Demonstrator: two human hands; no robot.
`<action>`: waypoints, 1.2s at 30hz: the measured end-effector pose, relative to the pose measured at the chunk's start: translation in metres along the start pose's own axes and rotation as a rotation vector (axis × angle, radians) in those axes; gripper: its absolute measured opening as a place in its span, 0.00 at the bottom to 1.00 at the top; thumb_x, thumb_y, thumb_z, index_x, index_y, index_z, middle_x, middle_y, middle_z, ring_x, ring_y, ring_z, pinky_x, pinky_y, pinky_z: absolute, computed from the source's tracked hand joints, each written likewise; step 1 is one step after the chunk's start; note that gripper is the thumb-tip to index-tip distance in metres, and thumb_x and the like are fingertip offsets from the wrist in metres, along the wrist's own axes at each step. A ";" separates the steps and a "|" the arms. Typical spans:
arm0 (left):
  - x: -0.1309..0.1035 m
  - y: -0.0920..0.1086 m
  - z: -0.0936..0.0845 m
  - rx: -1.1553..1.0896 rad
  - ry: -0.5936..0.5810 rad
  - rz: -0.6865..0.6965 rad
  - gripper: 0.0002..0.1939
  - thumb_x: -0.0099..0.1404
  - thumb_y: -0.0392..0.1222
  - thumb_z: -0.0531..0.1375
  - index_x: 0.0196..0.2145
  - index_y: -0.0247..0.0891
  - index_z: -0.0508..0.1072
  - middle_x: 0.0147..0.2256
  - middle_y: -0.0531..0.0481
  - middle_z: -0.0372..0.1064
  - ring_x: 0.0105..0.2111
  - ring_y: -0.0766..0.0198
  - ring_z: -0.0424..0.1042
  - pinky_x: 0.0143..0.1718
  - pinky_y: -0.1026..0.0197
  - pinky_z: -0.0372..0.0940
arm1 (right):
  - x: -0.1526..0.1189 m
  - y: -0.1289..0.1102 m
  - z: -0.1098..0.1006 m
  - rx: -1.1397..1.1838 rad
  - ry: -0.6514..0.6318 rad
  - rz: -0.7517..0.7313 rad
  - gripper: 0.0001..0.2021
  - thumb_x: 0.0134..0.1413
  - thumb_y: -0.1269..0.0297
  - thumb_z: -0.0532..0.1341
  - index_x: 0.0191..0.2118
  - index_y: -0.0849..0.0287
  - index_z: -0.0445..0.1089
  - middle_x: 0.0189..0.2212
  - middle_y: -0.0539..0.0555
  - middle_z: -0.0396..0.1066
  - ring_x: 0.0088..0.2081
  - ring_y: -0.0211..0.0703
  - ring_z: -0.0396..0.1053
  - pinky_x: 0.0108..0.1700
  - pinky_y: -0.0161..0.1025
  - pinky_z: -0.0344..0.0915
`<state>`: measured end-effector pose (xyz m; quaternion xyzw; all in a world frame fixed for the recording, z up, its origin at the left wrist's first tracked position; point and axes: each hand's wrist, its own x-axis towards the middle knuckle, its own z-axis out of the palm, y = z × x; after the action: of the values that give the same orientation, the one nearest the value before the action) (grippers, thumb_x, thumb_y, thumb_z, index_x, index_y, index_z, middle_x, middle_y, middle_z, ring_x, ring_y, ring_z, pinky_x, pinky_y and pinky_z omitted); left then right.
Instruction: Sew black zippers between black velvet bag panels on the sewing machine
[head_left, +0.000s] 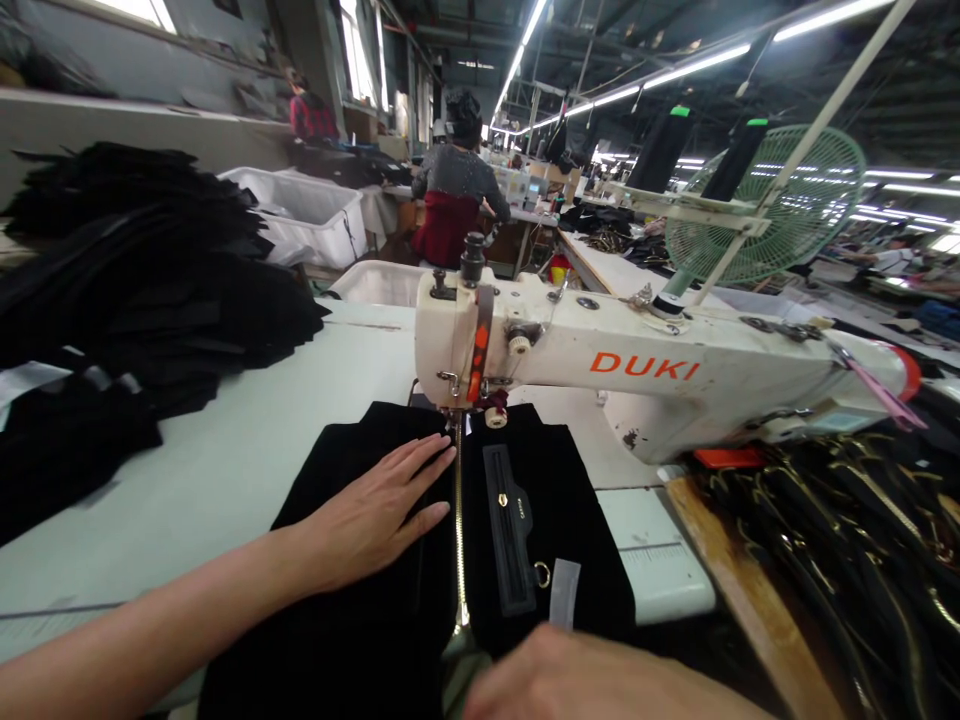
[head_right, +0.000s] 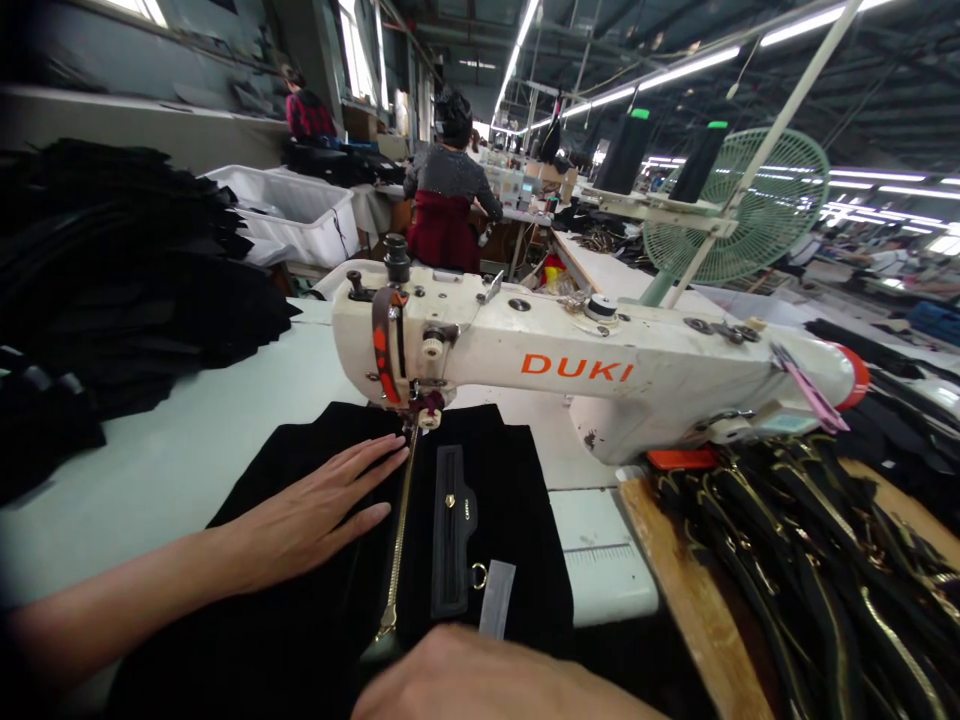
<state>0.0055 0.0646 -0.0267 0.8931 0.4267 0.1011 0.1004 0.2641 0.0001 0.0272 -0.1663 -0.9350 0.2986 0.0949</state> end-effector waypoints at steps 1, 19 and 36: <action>0.000 0.000 0.001 0.001 0.005 0.001 0.28 0.80 0.52 0.43 0.70 0.35 0.53 0.70 0.38 0.47 0.69 0.49 0.47 0.67 0.42 0.50 | 0.001 0.003 -0.002 0.002 0.069 0.077 0.17 0.62 0.76 0.53 0.39 0.49 0.76 0.36 0.43 0.76 0.37 0.32 0.75 0.40 0.27 0.69; -0.011 -0.003 0.023 0.275 0.331 0.060 0.34 0.70 0.46 0.59 0.69 0.38 0.56 0.66 0.39 0.58 0.60 0.45 0.67 0.51 0.50 0.71 | 0.045 0.089 0.012 -0.442 0.262 0.252 0.27 0.65 0.67 0.58 0.68 0.59 0.57 0.67 0.53 0.56 0.68 0.46 0.54 0.69 0.56 0.47; -0.015 -0.006 0.028 0.342 0.410 0.191 0.39 0.70 0.44 0.57 0.72 0.35 0.45 0.64 0.41 0.62 0.60 0.51 0.67 0.56 0.55 0.68 | 0.047 0.120 0.036 -0.683 0.544 -0.003 0.21 0.57 0.68 0.63 0.57 0.64 0.69 0.54 0.56 0.74 0.56 0.47 0.71 0.64 0.48 0.63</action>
<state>-0.0009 0.0543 -0.0568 0.8942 0.3628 0.2150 -0.1502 0.2412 0.0897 -0.0689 -0.2592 -0.9214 -0.0825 0.2777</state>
